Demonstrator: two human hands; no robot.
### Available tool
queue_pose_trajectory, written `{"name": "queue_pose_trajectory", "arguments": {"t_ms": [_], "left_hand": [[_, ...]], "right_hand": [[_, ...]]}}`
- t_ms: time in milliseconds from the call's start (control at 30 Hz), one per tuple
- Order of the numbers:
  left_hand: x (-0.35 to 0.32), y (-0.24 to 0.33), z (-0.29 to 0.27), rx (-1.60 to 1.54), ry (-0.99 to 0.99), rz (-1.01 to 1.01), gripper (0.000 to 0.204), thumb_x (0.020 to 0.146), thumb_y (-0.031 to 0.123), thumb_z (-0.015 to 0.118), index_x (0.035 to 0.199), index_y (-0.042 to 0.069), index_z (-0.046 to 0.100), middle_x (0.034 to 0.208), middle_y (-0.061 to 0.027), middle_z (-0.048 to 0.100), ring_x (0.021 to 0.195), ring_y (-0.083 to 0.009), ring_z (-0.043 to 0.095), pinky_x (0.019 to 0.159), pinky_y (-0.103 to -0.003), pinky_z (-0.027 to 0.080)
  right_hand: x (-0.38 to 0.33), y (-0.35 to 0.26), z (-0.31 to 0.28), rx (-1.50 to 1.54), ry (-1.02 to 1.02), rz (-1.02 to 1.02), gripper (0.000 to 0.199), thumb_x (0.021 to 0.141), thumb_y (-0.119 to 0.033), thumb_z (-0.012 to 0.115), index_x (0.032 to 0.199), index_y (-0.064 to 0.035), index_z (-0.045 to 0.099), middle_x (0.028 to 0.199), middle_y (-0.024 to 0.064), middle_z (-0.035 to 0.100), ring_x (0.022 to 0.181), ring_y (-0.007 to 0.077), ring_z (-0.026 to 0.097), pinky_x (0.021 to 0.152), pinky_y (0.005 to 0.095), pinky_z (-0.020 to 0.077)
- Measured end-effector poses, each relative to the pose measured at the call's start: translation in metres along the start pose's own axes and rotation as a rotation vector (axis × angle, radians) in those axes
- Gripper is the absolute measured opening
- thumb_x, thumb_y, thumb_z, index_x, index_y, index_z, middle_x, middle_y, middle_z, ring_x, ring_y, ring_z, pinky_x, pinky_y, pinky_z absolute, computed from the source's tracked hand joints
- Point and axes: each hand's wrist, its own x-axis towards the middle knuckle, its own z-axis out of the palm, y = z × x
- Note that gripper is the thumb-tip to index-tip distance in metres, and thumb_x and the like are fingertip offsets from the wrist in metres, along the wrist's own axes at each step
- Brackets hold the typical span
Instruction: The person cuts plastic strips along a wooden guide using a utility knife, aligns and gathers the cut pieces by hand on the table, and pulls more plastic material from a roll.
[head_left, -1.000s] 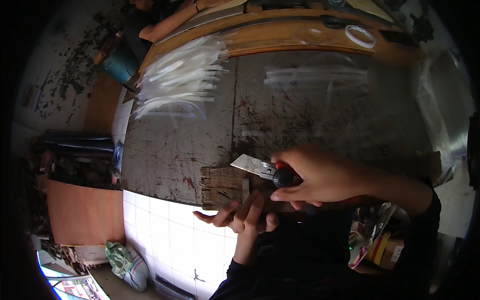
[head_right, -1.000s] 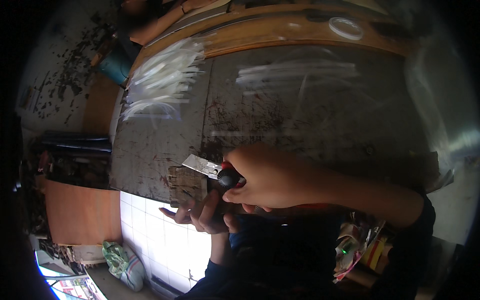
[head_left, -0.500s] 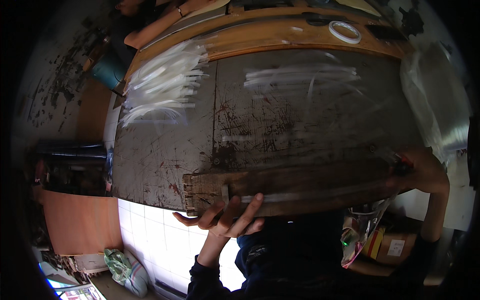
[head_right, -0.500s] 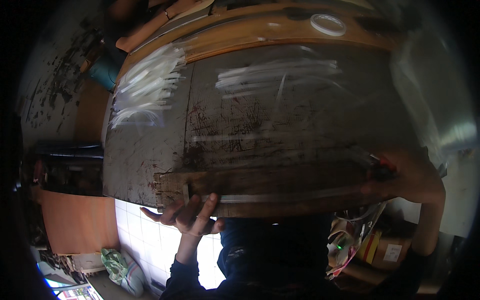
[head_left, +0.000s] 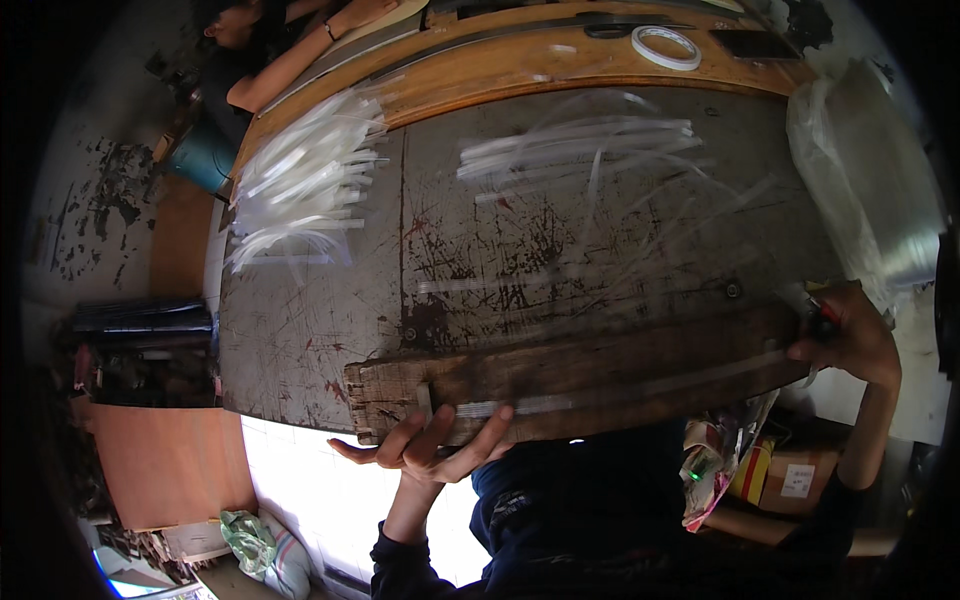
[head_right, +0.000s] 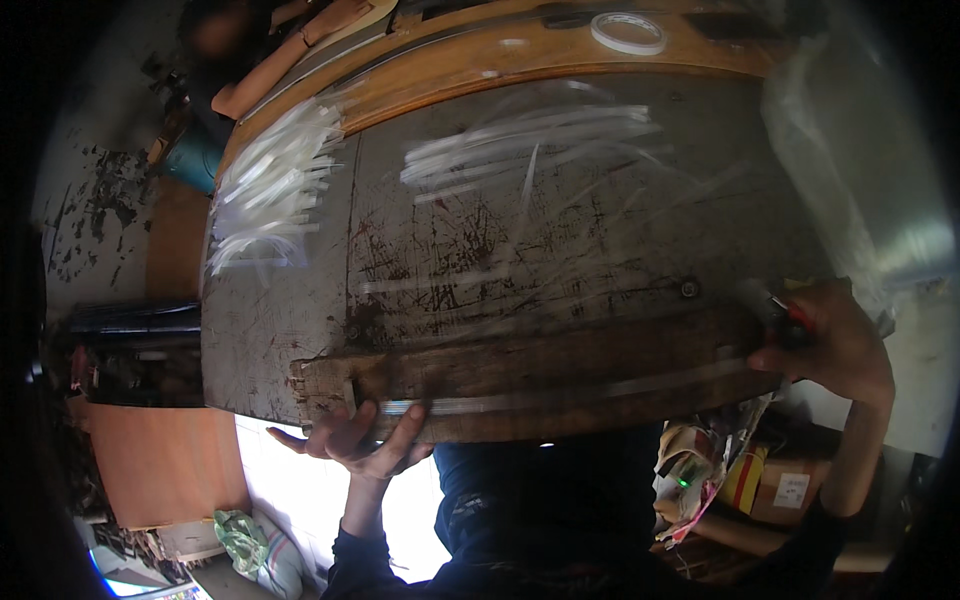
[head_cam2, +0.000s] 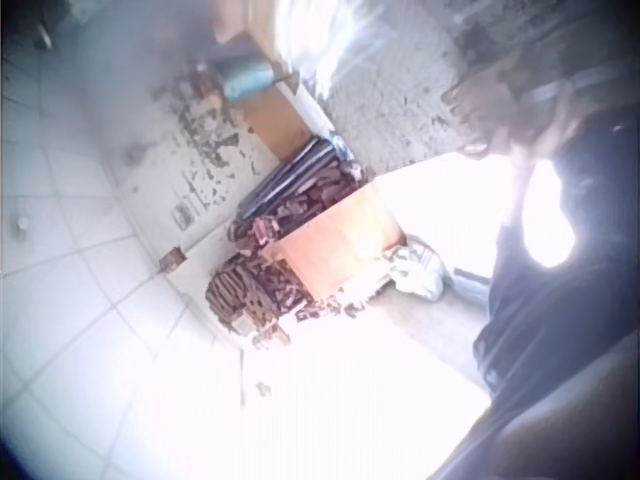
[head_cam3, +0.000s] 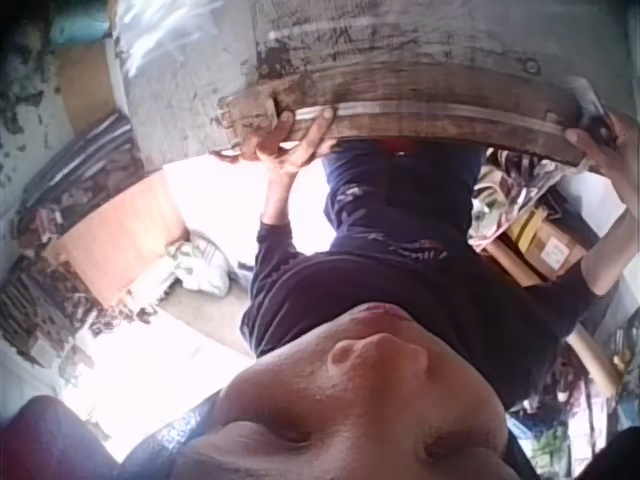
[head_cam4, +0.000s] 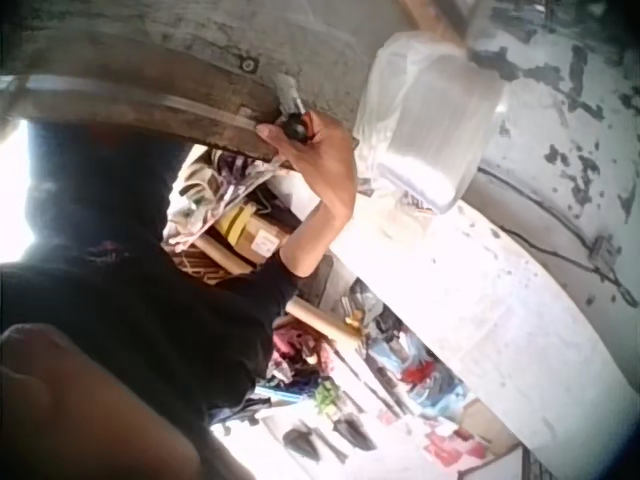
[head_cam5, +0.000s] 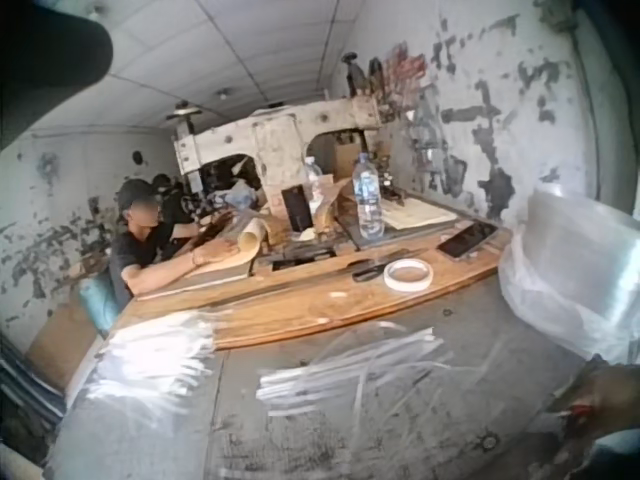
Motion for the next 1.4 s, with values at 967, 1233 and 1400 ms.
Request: {"name": "queue_pose_trajectory", "arguments": {"t_ms": [967, 1233, 1400], "left_hand": [[-0.005, -0.002, 0.007, -0.062, 0.052, -0.048, 0.037, 0.085, 0.061, 0.028, 0.087, 0.041, 0.058, 0.09, 0.0024, 0.039, 0.104, -0.0163, 0.034, 0.102, -0.061, -0.003], [-0.007, -0.002, 0.004, -0.072, 0.025, -0.058, 0.037, 0.084, 0.062, 0.03, 0.088, 0.039, 0.058, 0.091, 0.0015, 0.039, 0.102, -0.0179, 0.035, 0.101, -0.062, -0.002], [-0.008, -0.004, 0.005, -0.088, 0.046, -0.042, 0.036, 0.083, 0.062, 0.032, 0.088, 0.038, 0.058, 0.092, 0.0006, 0.039, 0.102, -0.019, 0.036, 0.101, -0.062, -0.002]], "right_hand": [[0.014, -0.004, 0.004, -0.25, -0.004, -0.081, 0.043, 0.06, -0.033, 0.077, 0.055, 0.0017, 0.052, 0.044, 0.0109, 0.044, 0.042, 0.021, 0.044, 0.045, 0.0324, 0.0344], [0.011, -0.008, 0.01, -0.275, 0.078, -0.062, 0.048, 0.058, -0.039, 0.078, 0.055, 0.0019, 0.053, 0.047, 0.0122, 0.045, 0.045, 0.0257, 0.045, 0.049, 0.0343, 0.0373], [0.011, -0.006, 0.007, -0.261, 0.027, -0.032, 0.048, 0.058, -0.039, 0.077, 0.055, 0.0016, 0.052, 0.046, 0.0113, 0.045, 0.044, 0.0256, 0.045, 0.049, 0.0343, 0.0378]]}}
